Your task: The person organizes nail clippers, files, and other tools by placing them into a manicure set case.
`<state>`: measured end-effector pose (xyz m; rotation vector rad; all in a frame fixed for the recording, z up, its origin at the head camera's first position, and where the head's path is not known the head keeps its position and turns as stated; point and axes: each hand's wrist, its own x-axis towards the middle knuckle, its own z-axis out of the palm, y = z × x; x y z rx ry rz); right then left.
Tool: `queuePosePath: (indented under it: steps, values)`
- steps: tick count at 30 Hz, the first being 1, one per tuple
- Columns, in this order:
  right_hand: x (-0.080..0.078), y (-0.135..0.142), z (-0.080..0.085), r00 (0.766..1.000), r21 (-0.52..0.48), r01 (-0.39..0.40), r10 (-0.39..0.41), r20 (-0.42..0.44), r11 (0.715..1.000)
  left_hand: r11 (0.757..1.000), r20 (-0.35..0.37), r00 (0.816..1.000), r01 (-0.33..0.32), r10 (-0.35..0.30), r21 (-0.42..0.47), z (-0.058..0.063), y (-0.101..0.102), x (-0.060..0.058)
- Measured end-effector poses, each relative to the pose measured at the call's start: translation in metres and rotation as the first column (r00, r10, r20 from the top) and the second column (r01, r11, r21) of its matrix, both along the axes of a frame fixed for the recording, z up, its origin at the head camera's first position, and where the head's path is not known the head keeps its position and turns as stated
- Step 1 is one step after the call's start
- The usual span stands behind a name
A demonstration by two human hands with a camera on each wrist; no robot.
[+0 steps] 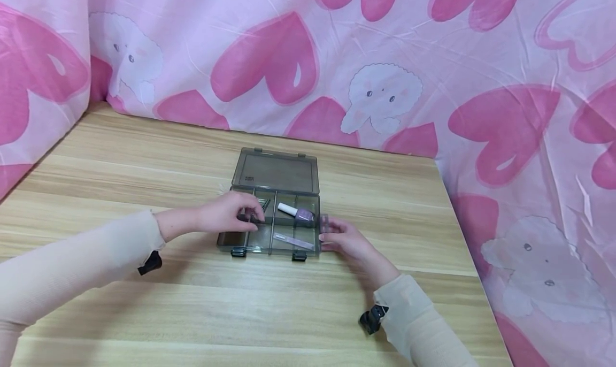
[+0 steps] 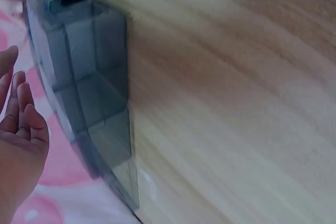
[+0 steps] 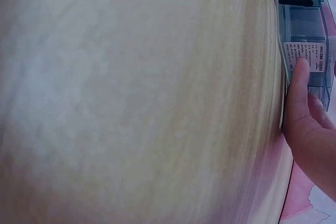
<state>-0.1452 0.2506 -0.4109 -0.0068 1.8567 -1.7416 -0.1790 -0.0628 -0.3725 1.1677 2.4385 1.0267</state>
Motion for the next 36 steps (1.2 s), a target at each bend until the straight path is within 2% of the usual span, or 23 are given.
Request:
queuePosePath:
  steps: [3, 6, 8, 12, 16, 21, 28, 32, 36]
  values:
    - [0.0, 0.0, 0.0, 1.0, 0.001, 0.001, -0.001, 0.001, 1.0, 0.999, -0.03, 0.999, -0.045, 0.045, 0.024, 0.004, -0.008, -0.007]
    - [0.001, -0.001, 0.0, 1.0, -0.007, 0.014, -0.014, 0.011, 1.0, 0.992, -0.034, 0.992, -0.117, 0.118, 0.035, 0.003, -0.022, -0.018]
    - [0.001, -0.001, 0.0, 1.0, -0.014, 0.022, -0.022, 0.015, 1.0, 0.983, -0.011, 0.983, -0.18, 0.181, 0.039, 0.002, -0.032, -0.026]
    - [0.001, -0.002, 0.0, 0.999, -0.018, 0.03, -0.03, 0.017, 0.999, 0.952, 0.043, 0.953, -0.303, 0.301, 0.039, -0.001, -0.054, -0.039]
    - [0.001, -0.002, -0.001, 0.999, -0.017, 0.034, -0.034, 0.018, 0.999, 0.932, 0.045, 0.932, -0.36, 0.359, 0.033, -0.005, -0.07, -0.047]
    - [0.002, -0.001, 0.0, 0.999, -0.017, 0.032, -0.032, 0.023, 0.999, 0.925, 0.039, 0.925, -0.38, 0.379, 0.012, -0.015, -0.081, -0.055]
    - [0.002, -0.002, -0.002, 1.0, -0.024, 0.017, -0.017, 0.019, 1.0, 0.92, 0.097, 0.915, -0.392, 0.392, -0.024, -0.026, -0.086, -0.062]
    - [0.003, -0.001, -0.003, 1.0, -0.028, 0.013, -0.013, 0.01, 1.0, 0.929, 0.136, 0.919, -0.369, 0.369, -0.025, -0.029, -0.083, -0.063]
    - [0.002, -0.001, -0.002, 1.0, -0.03, 0.014, -0.013, 0.011, 0.999, 0.945, 0.147, 0.933, -0.326, 0.328, -0.036, -0.033, -0.081, -0.065]
